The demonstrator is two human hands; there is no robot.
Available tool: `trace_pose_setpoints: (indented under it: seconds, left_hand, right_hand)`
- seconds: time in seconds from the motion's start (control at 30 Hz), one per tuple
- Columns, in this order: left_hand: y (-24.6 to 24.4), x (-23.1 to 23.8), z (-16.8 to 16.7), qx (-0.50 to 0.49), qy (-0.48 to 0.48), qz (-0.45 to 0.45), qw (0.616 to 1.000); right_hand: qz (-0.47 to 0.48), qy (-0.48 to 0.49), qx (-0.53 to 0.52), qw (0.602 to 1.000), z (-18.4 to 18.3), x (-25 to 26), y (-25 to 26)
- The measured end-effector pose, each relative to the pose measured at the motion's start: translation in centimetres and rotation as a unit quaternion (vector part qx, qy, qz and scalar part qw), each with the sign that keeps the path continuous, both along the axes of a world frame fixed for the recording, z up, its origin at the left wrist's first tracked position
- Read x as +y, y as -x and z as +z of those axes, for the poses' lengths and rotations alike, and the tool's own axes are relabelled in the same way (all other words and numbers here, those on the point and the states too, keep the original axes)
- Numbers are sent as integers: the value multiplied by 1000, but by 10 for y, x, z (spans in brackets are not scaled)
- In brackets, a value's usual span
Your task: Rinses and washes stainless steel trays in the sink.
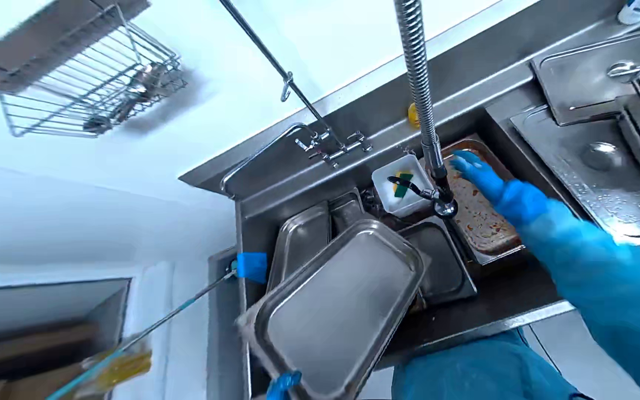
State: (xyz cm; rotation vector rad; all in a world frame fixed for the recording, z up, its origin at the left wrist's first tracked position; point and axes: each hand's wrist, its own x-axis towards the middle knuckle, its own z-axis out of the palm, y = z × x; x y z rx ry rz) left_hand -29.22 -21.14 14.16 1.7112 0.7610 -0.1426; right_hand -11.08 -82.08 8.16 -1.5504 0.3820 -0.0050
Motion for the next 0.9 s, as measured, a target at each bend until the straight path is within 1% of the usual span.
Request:
trace_pose_setpoints:
  seconds: [0.03, 0.07, 0.1, 0.13, 0.17, 0.2, 0.23, 0.27, 0.3, 0.37, 0.43, 0.47, 0.53, 0.57, 0.63, 0.7, 0.77, 0.83, 0.9]
  left_hand:
    - [-8, -4, -1, 24, -36, -5, 999]
    - [-17, -9, -5, 44, -62, -12, 997]
    - [-28, -15, -13, 61, -75, -25, 995]
    - [-39, -19, -22, 72, -80, -34, 994]
    - [-46, -18, -32, 80, -75, -34, 993]
    - [-51, -17, -41, 86, -68, -31, 994]
    - [-57, -17, -49, 91, -58, -29, 994]
    - [-62, -20, -57, 97, -52, -28, 994]
    - [-65, -23, -66, 105, -46, -26, 993]
    - [-69, -31, -77, 121, -36, -25, 992]
    - [-75, -32, -97, 114, -20, -30, 993]
    - [-77, -29, -107, 108, -13, -34, 993]
    - [-83, -22, -122, 101, 4, -46, 994]
    - [-86, -18, -126, 101, 9, -51, 993]
    - [-96, -13, -128, 104, 17, -60, 993]
    - [-102, -9, -128, 104, 30, -73, 991]
    - [-114, -4, -132, 96, 42, -77, 991]
    - [-124, 1, -135, 98, 46, -75, 991]
    - [-128, 7, -136, 117, 55, -67, 989]
  right_hand:
    - [114, -11, 3, 993, -1, 9, -30]
    - [220, -26, 0, 975, -3, 24, -54]
    - [307, -55, -13, 950, -8, 38, -76]
    - [365, -111, -30, 924, -7, 49, -93]
    - [397, -169, -55, 900, 0, 55, -97]
    - [399, -213, -73, 889, 19, 56, -87]
    - [383, -240, -85, 888, 40, 49, -74]
    - [363, -254, -98, 891, 56, 39, -58]
    - [347, -248, -121, 896, 67, 29, -43]
    - [364, -154, -198, 897, 79, 13, -19]
    - [358, -57, -206, 909, 108, 4, -1]
    - [335, -7, -196, 922, 122, 4, 5]
    - [248, 81, -163, 952, 144, 21, 10]
    - [195, 108, -143, 964, 149, 37, 8]
    - [63, 116, -127, 983, 148, 78, -2]
    - [-70, 69, -163, 982, 139, 126, -9]
    - [-169, -15, -250, 953, 127, 176, -15]
    - [-219, -111, -325, 913, 122, 224, -21]
    - [-224, -182, -343, 894, 113, 266, -16]
